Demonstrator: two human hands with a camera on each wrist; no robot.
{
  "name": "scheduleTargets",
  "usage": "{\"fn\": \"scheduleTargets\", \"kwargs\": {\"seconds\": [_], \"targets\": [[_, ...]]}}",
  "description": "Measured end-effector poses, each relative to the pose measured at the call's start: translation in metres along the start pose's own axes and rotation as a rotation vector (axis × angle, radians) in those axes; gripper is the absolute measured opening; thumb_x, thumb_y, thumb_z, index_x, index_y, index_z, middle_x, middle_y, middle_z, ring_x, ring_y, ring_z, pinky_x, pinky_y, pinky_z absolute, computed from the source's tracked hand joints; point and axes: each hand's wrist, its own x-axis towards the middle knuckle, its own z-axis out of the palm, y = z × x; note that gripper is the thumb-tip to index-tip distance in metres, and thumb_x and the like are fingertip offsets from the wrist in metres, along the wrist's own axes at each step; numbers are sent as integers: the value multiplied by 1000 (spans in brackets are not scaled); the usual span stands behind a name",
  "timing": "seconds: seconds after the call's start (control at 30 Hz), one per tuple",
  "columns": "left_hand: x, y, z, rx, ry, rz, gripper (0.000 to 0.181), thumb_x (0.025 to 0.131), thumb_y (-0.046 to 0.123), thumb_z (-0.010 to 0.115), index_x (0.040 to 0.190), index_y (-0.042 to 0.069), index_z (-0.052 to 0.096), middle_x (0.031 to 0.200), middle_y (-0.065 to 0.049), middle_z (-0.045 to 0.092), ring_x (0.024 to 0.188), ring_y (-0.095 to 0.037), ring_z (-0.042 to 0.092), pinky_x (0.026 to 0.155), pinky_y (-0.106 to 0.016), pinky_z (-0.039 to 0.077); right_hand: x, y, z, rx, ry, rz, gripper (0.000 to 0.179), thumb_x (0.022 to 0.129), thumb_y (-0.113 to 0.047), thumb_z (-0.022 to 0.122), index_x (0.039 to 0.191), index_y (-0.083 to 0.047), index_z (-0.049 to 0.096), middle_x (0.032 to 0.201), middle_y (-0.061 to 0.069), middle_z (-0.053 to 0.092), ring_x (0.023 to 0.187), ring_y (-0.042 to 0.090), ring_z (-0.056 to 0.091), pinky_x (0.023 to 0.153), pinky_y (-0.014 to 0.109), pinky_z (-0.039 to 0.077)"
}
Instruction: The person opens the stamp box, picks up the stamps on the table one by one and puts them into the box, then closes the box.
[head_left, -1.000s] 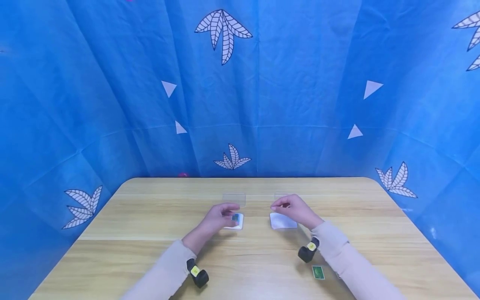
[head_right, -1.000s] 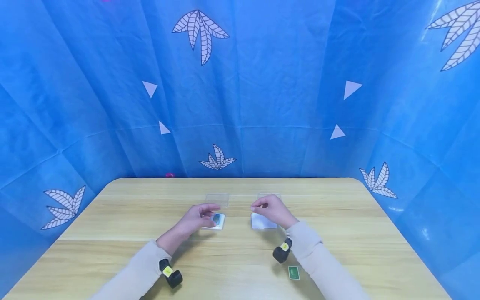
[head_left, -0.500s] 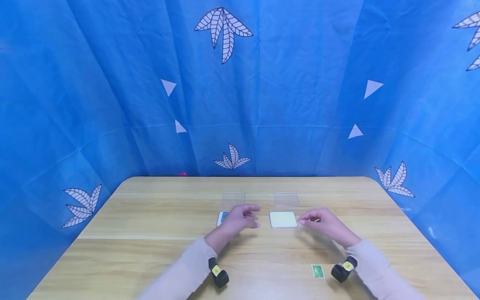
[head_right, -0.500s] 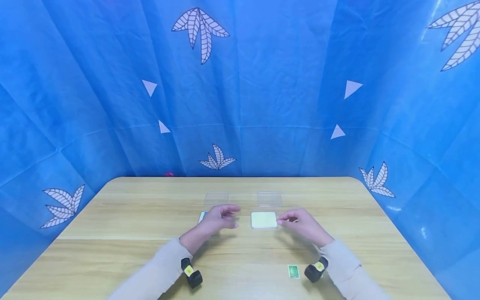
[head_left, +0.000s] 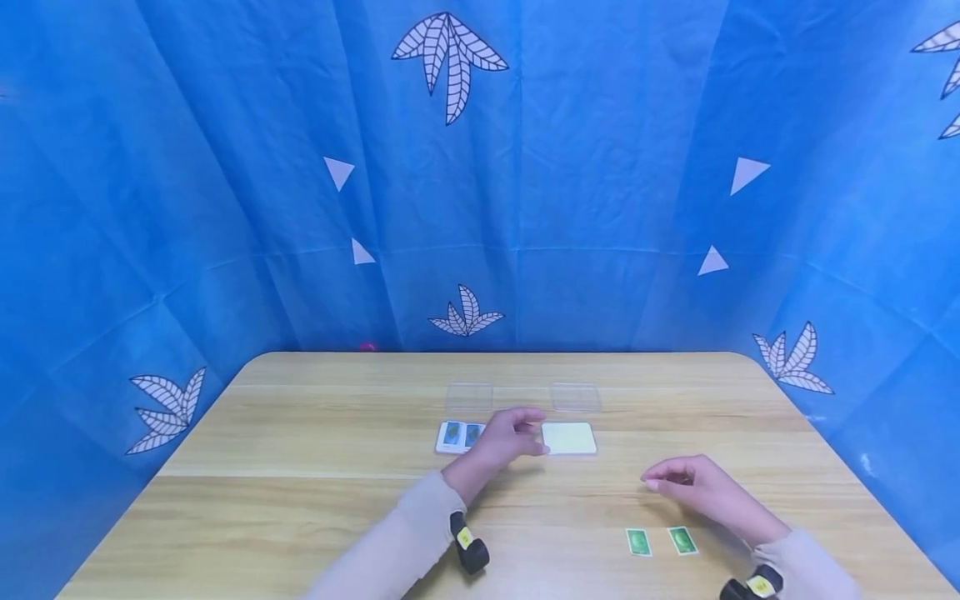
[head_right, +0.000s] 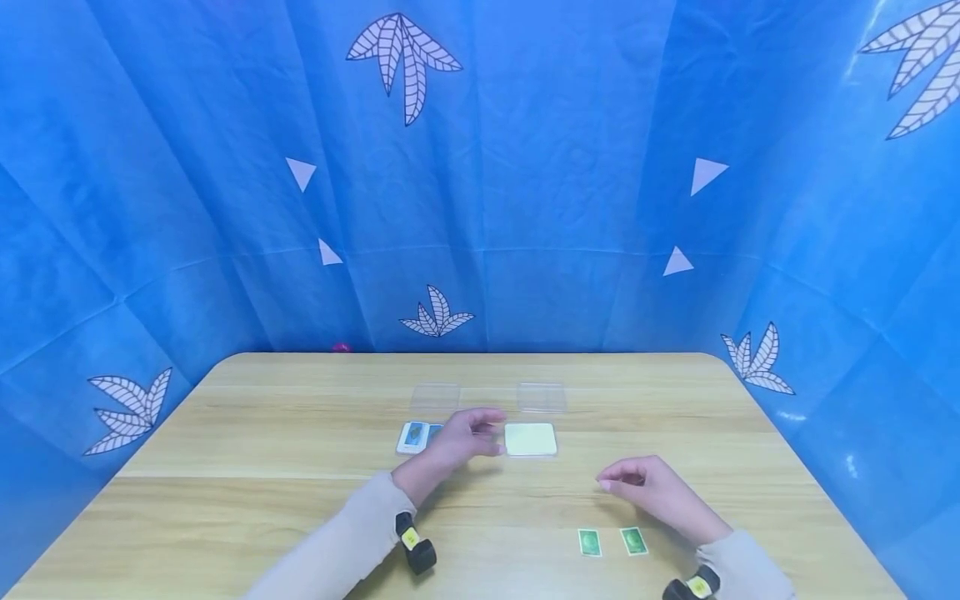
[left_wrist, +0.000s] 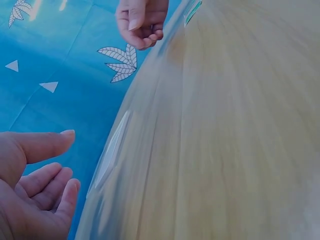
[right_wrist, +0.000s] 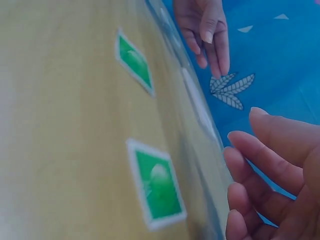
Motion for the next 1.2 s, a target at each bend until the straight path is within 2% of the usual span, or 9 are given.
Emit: {"fn": "scheduleTargets", "kwargs": {"seconds": [0.1,0.3,0.5,0.6,0.73,1.0,1.2], "targets": [[3,0,6,-7,10,-20,51,71,3,76,120,6,62,115,-8,62,104,-21,55,85,-31,51,-7,7,-1,16,-8,-1,29,88,-24,64,107,-2,68,106,11,68,90,2,59,77,18,49],[9,-1,15,31,71,-46,54,68,3,78,119,11,64,112,-4,63,101,-17,56,83,-28,52,-18,16,-3,17,-9,-72,26,88,-19,64,106,0,67,104,11,68,88,0,58,75,18,50],[14,-6,20,22,110,-66,56,66,-1,77,119,11,63,115,-3,62,106,-20,55,88,-29,52,-26,25,-7,42,-79,-164,23,89,-11,62,107,3,66,104,2,68,85,2,58,71,19,51],[15,-6,21,9,113,-71,58,66,-3,77,121,9,61,118,-3,61,109,-21,54,89,-30,51,-28,31,-9,58,-111,-240,22,89,-5,60,108,5,65,105,-1,67,84,5,57,69,19,50],[16,-6,21,10,111,-82,60,66,-4,77,122,8,60,118,-4,61,110,-22,54,89,-30,51,-30,38,-12,69,-102,-317,24,86,0,62,110,2,65,106,0,65,83,11,56,69,19,49],[16,-10,20,39,101,-65,62,64,-8,76,122,7,61,118,-6,61,110,-24,54,88,-29,52,-28,47,-16,40,-118,-414,26,83,4,64,109,0,66,105,0,64,87,8,57,71,19,50],[15,-9,19,46,102,-74,63,63,-12,75,121,6,61,114,-9,61,104,-25,57,85,-28,54,-26,49,-15,43,-153,-453,27,82,1,67,108,-3,68,102,3,64,90,6,57,75,16,49]]}}
